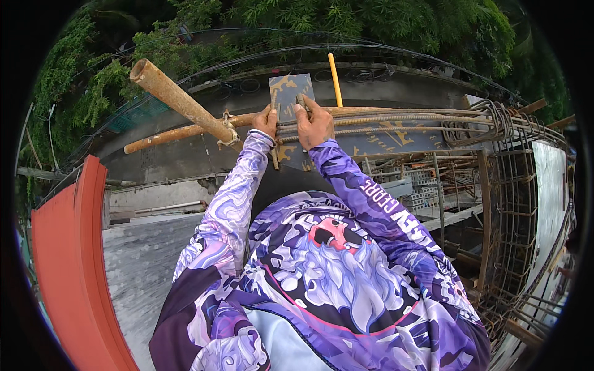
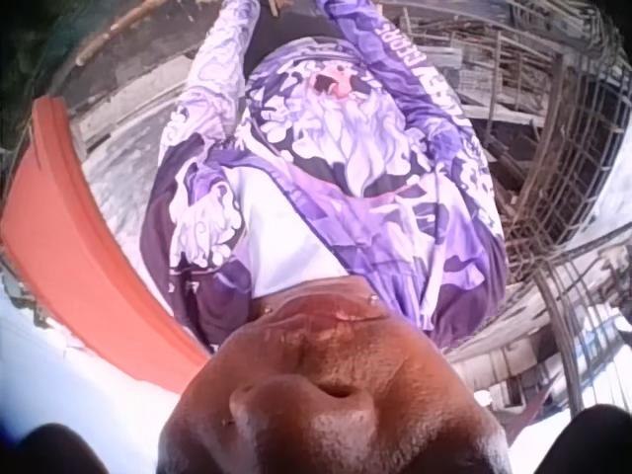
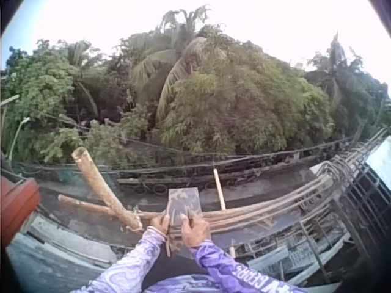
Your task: The person assembles a cylindrical rebar cage by bending and tying steel bars together using a wire tie tool. They repeatedly bend bars into loops and secure them to the cage structure while working on a construction site.
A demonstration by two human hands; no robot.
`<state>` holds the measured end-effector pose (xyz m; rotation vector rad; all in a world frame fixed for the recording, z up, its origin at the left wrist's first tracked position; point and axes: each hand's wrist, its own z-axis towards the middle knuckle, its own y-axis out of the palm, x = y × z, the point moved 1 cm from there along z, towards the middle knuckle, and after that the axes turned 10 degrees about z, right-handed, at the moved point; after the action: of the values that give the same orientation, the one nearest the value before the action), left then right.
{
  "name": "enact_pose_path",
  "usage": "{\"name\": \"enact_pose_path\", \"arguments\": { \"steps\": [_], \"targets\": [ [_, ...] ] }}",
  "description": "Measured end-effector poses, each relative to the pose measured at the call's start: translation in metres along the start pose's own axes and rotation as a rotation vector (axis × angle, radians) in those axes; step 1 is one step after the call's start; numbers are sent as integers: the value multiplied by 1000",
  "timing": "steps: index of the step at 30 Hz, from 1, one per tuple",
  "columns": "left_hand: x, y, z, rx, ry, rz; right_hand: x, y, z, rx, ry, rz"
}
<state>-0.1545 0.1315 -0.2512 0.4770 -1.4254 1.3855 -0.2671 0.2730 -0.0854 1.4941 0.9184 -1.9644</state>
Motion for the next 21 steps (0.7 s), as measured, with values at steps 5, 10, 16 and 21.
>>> {"name": "enact_pose_path", "arguments": {
  "steps": [5, 10, 16, 21],
  "targets": [
    [70, -21, 38, -353, -824, -219, 31, -3, 14, 78, -32, -6],
    [50, -17, 19, -343, -892, -467, 38, 2, 25, -10, 47, 199],
    [10, -15, 4, -406, -778, -714, 32, 5, 25, -60, 123, 215],
    [3, -14, -26, -322, -614, -888, 31, 6, 23, -83, 110, 281]
  ]
}}
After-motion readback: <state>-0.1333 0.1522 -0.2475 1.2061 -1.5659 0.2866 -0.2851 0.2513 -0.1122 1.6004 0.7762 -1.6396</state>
